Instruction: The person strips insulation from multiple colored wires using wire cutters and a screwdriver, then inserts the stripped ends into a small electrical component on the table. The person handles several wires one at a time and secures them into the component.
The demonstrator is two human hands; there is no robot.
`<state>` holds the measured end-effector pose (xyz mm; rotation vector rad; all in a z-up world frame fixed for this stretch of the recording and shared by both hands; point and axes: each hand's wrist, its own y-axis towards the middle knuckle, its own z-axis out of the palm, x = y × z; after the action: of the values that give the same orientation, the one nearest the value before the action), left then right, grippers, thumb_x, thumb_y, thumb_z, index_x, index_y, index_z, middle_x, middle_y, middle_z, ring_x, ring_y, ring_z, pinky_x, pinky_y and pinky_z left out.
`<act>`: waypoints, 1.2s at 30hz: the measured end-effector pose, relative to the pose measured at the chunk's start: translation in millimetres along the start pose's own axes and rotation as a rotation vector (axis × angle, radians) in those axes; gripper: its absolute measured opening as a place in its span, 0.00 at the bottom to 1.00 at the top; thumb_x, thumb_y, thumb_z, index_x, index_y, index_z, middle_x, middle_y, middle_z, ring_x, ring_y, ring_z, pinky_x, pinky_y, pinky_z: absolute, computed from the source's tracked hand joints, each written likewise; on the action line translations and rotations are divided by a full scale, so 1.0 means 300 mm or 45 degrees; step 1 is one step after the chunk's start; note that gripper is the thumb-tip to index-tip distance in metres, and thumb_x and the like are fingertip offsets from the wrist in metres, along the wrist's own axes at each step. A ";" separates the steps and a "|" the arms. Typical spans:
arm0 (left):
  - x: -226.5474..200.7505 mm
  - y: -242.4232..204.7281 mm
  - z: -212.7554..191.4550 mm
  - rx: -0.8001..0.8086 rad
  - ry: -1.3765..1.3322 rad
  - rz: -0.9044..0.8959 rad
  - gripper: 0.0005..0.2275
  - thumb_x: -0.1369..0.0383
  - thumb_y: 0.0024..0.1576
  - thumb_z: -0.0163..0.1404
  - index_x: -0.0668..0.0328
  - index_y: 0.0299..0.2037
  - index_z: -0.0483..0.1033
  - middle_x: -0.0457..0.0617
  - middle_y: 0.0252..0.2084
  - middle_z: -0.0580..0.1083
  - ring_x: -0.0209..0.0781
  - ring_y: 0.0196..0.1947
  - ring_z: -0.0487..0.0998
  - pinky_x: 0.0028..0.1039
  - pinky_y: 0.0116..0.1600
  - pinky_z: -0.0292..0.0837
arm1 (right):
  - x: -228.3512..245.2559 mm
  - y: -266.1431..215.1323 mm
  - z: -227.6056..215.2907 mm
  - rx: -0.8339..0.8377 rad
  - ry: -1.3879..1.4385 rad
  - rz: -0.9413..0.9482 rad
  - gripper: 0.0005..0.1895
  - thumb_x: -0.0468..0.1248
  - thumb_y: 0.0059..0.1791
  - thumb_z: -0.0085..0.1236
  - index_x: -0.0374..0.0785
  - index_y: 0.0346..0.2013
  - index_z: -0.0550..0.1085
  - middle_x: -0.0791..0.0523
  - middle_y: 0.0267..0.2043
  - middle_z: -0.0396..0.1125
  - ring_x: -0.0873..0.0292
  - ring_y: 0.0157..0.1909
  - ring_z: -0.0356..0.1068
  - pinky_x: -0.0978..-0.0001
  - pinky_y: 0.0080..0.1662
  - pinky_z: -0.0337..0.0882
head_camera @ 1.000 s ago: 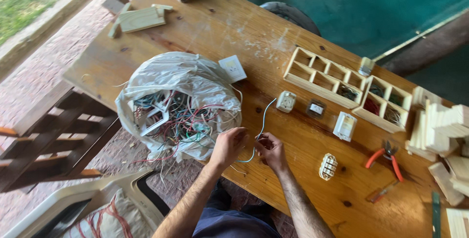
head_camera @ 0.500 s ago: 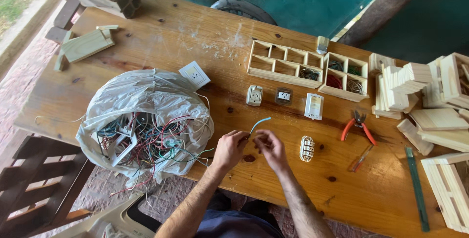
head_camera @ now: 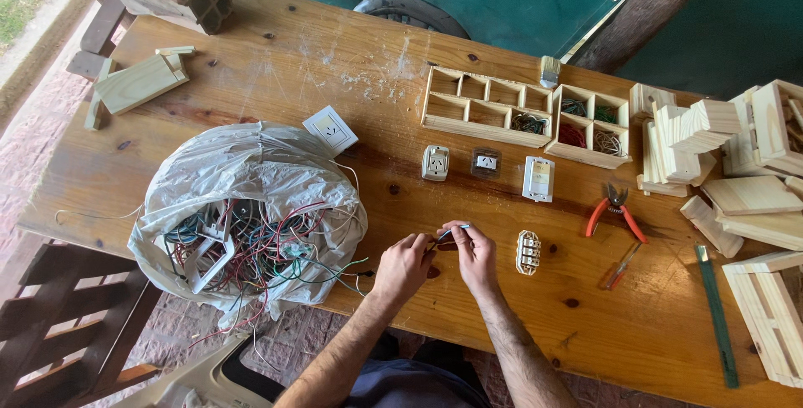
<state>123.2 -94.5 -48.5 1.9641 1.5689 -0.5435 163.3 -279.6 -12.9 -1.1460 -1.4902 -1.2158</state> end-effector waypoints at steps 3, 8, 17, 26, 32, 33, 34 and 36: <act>0.021 -0.004 0.026 -0.073 0.123 0.017 0.07 0.59 0.70 0.56 0.43 0.54 0.83 0.46 0.35 0.77 0.53 0.36 0.88 0.43 0.38 0.88 | 0.041 -0.008 0.015 -0.032 -0.010 0.009 0.15 0.37 0.66 0.54 0.34 0.47 0.86 0.47 0.40 0.86 0.57 0.45 0.84 0.59 0.47 0.87; 0.007 0.014 0.023 -0.044 0.016 -0.107 0.06 0.61 0.68 0.58 0.42 0.51 0.86 0.50 0.33 0.79 0.63 0.32 0.88 0.51 0.37 0.88 | 0.027 -0.039 -0.008 -0.031 -0.011 0.053 0.15 0.38 0.66 0.56 0.37 0.45 0.89 0.50 0.41 0.86 0.59 0.47 0.83 0.60 0.51 0.85; -0.051 0.061 0.130 0.104 -0.067 -0.026 0.05 0.62 0.66 0.61 0.44 0.48 0.87 0.51 0.34 0.81 0.63 0.34 0.89 0.50 0.39 0.89 | 0.004 -0.064 -0.184 0.033 0.063 0.179 0.17 0.40 0.66 0.56 0.36 0.48 0.90 0.48 0.45 0.86 0.55 0.52 0.84 0.55 0.56 0.84; -0.122 0.114 0.239 0.103 -0.036 -0.011 0.03 0.62 0.68 0.59 0.41 0.46 0.86 0.48 0.35 0.79 0.63 0.34 0.88 0.51 0.39 0.88 | -0.068 -0.055 -0.359 0.117 0.456 0.466 0.23 0.44 0.68 0.51 0.29 0.52 0.87 0.44 0.46 0.85 0.51 0.51 0.85 0.50 0.56 0.86; -0.131 0.109 0.332 0.122 0.017 -0.023 0.01 0.64 0.66 0.61 0.42 0.45 0.84 0.47 0.34 0.79 0.59 0.33 0.88 0.45 0.39 0.89 | -0.137 -0.073 -0.431 0.147 0.532 0.520 0.23 0.44 0.68 0.51 0.28 0.54 0.86 0.43 0.51 0.85 0.51 0.54 0.85 0.50 0.58 0.85; -0.135 0.104 0.335 0.127 0.010 -0.012 0.02 0.62 0.67 0.61 0.43 0.45 0.84 0.46 0.34 0.79 0.57 0.33 0.89 0.43 0.39 0.89 | -0.142 -0.076 -0.439 0.132 0.514 0.514 0.22 0.43 0.68 0.51 0.27 0.54 0.86 0.44 0.51 0.85 0.52 0.55 0.84 0.51 0.58 0.85; -0.144 0.099 0.320 0.127 0.011 -0.016 0.02 0.62 0.67 0.61 0.43 0.45 0.84 0.46 0.34 0.79 0.57 0.33 0.89 0.43 0.39 0.89 | -0.143 -0.076 -0.450 0.135 0.515 0.517 0.22 0.43 0.68 0.51 0.27 0.54 0.86 0.44 0.51 0.85 0.52 0.55 0.84 0.51 0.58 0.85; -0.154 0.091 0.282 0.122 0.022 -0.001 0.02 0.62 0.67 0.60 0.43 0.46 0.84 0.48 0.35 0.79 0.61 0.34 0.89 0.49 0.39 0.89 | -0.143 -0.069 -0.461 0.150 0.425 0.501 0.21 0.43 0.67 0.53 0.28 0.55 0.86 0.44 0.52 0.85 0.52 0.55 0.84 0.51 0.57 0.85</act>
<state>141.7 -188.2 -79.2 2.0437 1.5808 -0.6141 161.3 -423.5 -38.7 -1.0371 -1.0142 -0.9754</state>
